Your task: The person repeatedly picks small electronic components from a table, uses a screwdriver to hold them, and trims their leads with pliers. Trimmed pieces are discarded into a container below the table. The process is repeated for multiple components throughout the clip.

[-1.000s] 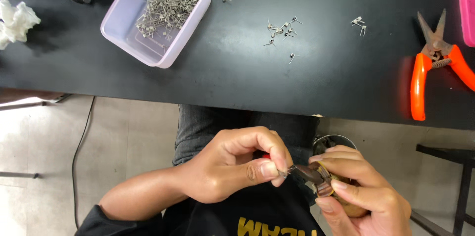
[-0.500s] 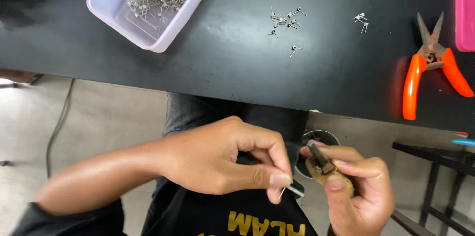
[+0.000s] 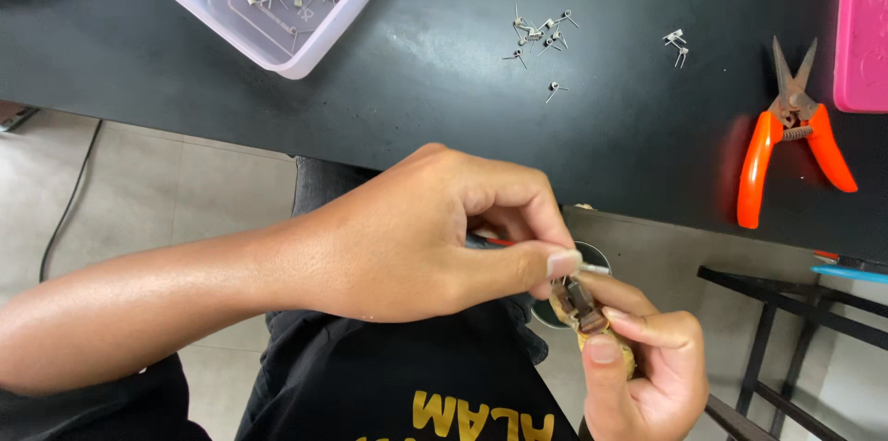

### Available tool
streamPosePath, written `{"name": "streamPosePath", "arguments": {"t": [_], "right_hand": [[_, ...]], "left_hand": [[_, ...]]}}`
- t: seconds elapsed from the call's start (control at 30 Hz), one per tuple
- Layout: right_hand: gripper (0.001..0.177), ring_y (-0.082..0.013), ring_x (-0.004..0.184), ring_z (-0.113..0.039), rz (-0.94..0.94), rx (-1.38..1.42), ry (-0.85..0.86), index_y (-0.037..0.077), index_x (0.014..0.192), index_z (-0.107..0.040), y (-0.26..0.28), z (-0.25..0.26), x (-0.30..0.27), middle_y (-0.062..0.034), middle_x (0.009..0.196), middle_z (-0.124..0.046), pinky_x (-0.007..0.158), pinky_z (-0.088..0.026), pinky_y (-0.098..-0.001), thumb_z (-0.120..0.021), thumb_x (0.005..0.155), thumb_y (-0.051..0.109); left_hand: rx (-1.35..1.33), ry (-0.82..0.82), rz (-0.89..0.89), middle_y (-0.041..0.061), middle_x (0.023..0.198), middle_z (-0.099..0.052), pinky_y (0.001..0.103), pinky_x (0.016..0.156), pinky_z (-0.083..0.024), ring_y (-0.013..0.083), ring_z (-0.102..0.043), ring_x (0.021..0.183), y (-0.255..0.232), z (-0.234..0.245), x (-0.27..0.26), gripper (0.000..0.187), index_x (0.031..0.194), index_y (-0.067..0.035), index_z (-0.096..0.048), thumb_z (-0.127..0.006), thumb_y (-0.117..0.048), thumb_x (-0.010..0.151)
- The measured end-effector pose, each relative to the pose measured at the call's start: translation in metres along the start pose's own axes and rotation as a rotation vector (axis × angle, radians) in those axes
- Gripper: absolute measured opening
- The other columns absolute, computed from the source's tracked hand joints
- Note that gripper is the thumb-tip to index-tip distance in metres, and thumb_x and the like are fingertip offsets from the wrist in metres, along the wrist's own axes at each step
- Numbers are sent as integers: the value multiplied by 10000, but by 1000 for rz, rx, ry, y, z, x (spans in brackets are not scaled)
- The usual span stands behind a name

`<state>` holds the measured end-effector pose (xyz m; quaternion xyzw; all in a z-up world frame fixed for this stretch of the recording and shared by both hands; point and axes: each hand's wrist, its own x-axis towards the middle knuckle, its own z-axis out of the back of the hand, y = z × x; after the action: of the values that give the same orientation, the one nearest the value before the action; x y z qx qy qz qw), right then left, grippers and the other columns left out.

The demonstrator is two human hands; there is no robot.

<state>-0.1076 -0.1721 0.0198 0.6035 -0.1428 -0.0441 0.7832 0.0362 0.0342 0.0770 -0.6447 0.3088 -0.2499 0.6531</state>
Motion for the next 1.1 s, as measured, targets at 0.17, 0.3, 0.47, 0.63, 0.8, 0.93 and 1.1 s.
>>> {"name": "streamPosePath", "arguments": {"t": [0.17, 0.3, 0.47, 0.63, 0.8, 0.93, 1.1], "right_hand": [[240, -336, 1003, -757, 43, -41, -34, 76, 1049, -438, 5, -8, 4, -314, 1136, -692, 955, -625, -409, -581, 1002, 262], [227, -312, 933, -769, 21, -77, -40, 98, 1051, -440, 7, -8, 2, -303, 1082, -700, 863, -621, -351, -582, 1002, 268], [247, -352, 980, -777, 42, -149, -78, 68, 1045, -417, 6, -10, 1, -309, 1049, -684, 824, -627, -334, -580, 992, 246], [255, -304, 908, -737, 12, -87, -64, 82, 1039, -408, 7, -11, 3, -342, 1112, -683, 758, -576, -320, -579, 995, 267], [231, -310, 942, -725, 32, -17, -34, 102, 1064, -413, 1, -7, 1, -349, 1121, -673, 837, -560, -335, -578, 999, 250], [284, -329, 853, -766, 22, -93, -32, 91, 1058, -395, 5, -9, 0, -305, 1028, -677, 728, -618, -335, -568, 1008, 311], [267, -308, 854, -760, 94, -141, -49, 91, 1073, -384, 2, -10, 1, -325, 1033, -673, 745, -602, -306, -568, 1006, 273]], "left_hand": [[-52, -58, -22, -32, 781, -770, 188, 775, -632, 28, -712, 747, 2, -2, 2, 102, 904, -121, -723, -658, -184, 950], [-47, -58, -30, -20, 805, -789, 189, 797, -654, 43, -755, 775, 3, -4, 4, 103, 923, -117, -725, -649, -180, 950], [152, -65, -4, -101, 719, -713, 242, 415, -341, 58, -366, 444, 2, -6, 4, 159, 913, -162, -671, -574, -259, 994], [117, -134, -107, -72, 710, -666, 209, 471, -387, 41, -481, 540, 6, -11, 3, 131, 922, -129, -648, -584, -210, 1002], [110, -159, -145, -64, 735, -659, 204, 525, -432, 41, -538, 598, 8, -13, 4, 131, 924, -117, -638, -588, -207, 1006], [34, -102, -37, -53, 773, -761, 195, 497, -438, 19, -669, 651, 8, -14, 7, 157, 922, -130, -629, -561, -250, 996], [-154, -56, 100, -8, 798, -783, 196, 583, -522, 42, -710, 683, 9, -16, 8, 205, 924, -108, -648, -559, -285, 980]]}}
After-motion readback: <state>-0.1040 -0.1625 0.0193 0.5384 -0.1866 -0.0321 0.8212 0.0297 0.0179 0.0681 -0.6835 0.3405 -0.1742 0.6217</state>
